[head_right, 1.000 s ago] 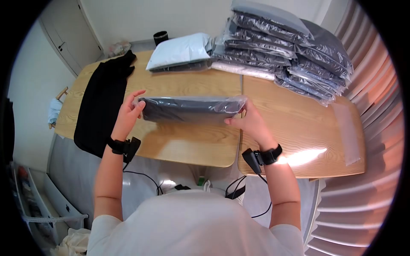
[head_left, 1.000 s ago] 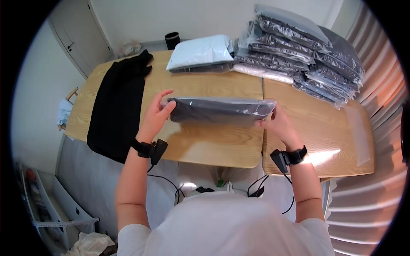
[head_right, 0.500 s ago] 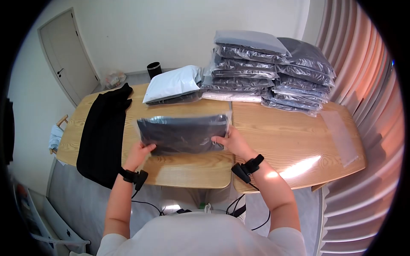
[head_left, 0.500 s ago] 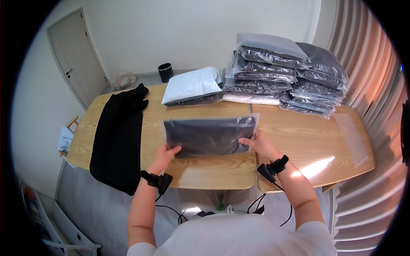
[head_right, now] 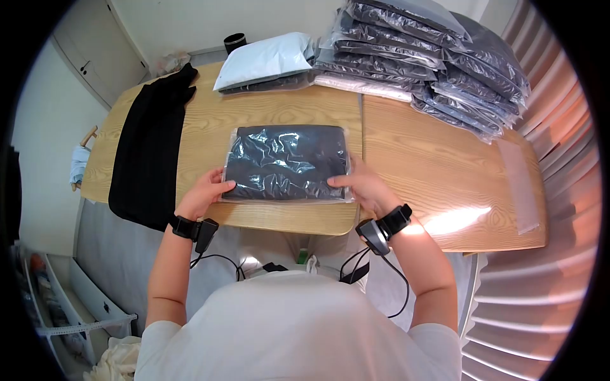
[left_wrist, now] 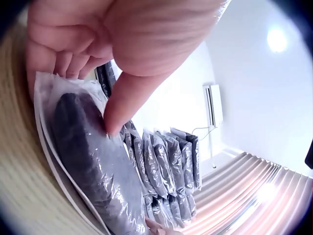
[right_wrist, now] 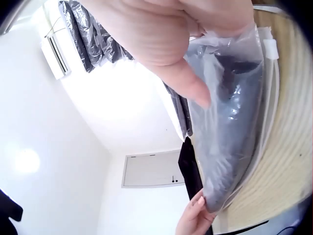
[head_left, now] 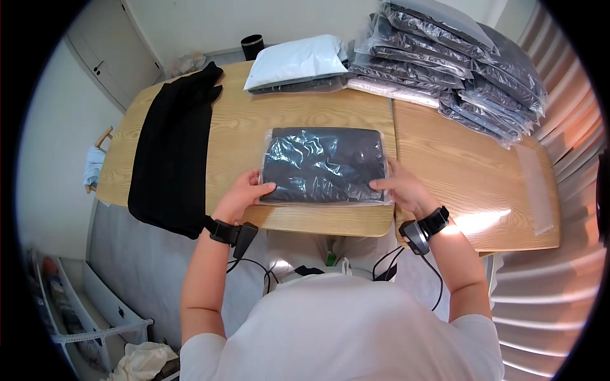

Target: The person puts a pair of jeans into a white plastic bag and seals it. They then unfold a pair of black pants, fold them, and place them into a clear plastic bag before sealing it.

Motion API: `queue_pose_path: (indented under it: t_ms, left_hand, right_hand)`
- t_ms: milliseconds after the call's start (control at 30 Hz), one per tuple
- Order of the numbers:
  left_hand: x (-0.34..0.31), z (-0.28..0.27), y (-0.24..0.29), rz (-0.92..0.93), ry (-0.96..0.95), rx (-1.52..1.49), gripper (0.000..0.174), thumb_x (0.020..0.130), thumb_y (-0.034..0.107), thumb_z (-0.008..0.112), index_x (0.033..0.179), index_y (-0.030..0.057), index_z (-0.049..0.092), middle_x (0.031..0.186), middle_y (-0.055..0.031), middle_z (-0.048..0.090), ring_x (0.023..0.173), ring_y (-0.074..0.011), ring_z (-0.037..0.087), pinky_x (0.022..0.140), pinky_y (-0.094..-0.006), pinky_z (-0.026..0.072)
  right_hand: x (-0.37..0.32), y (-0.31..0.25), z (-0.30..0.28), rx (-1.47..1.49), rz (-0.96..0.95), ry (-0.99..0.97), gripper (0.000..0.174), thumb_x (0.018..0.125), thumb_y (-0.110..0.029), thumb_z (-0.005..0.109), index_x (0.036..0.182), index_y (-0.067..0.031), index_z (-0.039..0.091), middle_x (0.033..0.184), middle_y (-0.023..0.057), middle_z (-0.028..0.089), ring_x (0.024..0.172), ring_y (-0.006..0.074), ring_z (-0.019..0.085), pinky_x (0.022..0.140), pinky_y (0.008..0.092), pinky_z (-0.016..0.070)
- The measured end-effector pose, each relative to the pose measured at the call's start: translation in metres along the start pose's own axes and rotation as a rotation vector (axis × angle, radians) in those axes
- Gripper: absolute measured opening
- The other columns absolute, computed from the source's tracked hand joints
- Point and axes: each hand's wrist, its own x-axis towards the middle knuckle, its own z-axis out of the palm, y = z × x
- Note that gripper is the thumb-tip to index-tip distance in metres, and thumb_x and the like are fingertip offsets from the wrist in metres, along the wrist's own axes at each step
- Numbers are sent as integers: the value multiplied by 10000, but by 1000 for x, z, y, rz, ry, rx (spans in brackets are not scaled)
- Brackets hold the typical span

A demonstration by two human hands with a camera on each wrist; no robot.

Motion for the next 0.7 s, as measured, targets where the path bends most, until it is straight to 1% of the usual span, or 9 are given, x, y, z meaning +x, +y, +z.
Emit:
queue_pose_path:
  t_ms: [33,67,100,167,233,367,533,600,700]
  left_hand:
    - [-2,3,0,54,15,60,432,851,162,642,1214,-15,491,1007,-25,608,856,-78,568,707,-219,459]
    - [-3,6,1,112,31,120,406,831,104,657,1186,-28,512,1004,-36,624,874,-88,581,726,-220,465]
    - [-1,7,-3,118,34,119,406,831,104,657,1186,-28,512,1004,-36,624,874,-88,581,726,-220,465]
    - [8,9,-17,224,96,1,303,799,32,668,1075,-42,567,929,-63,650,804,-108,600,713,-238,473]
    - [13,8,-23,203,132,-15,282,793,14,673,1046,-54,570,897,-65,649,788,-115,601,730,-248,483]
    - [20,7,-28,209,207,19,243,800,54,688,992,-43,576,875,-60,643,778,-113,598,716,-246,482]
    - [0,13,-6,151,243,57,252,841,159,672,988,-17,567,866,-54,633,757,-113,594,693,-240,485]
    - [-4,12,-6,18,177,-139,296,878,243,631,1022,-2,549,907,-65,626,754,-123,610,661,-236,495]
    - [-14,15,0,-49,41,-133,262,919,252,561,1084,49,543,968,-43,629,758,-101,626,618,-212,504]
  right_hand:
    - [0,4,0,-126,-72,-5,722,726,68,669,1351,32,310,1237,130,512,1057,223,548,923,310,431]
    - [-3,7,-1,-128,-106,39,696,696,101,671,1321,27,373,1203,122,541,1041,217,553,926,304,417]
    - [-3,8,-2,-132,-112,36,696,696,101,671,1321,27,373,1203,122,541,1041,217,553,926,304,417]
    - [-2,10,-5,-133,31,50,550,709,92,669,1224,35,483,1103,106,598,973,199,579,880,294,442]
    - [-5,10,-1,-106,41,92,478,716,86,670,1167,35,524,1048,95,616,933,188,590,854,291,454]
    - [0,16,-6,-140,67,183,348,731,61,675,1066,31,585,946,72,643,843,163,611,783,280,485]
    - [-3,14,-6,-24,22,81,364,786,8,646,1132,33,536,1008,66,622,905,153,601,791,269,498]
    - [-13,2,3,35,17,59,368,806,-13,633,1153,31,518,1035,64,613,928,153,597,802,263,502]
    - [-26,-5,8,125,164,73,359,847,-48,605,1183,14,493,1086,66,597,967,154,594,846,259,507]
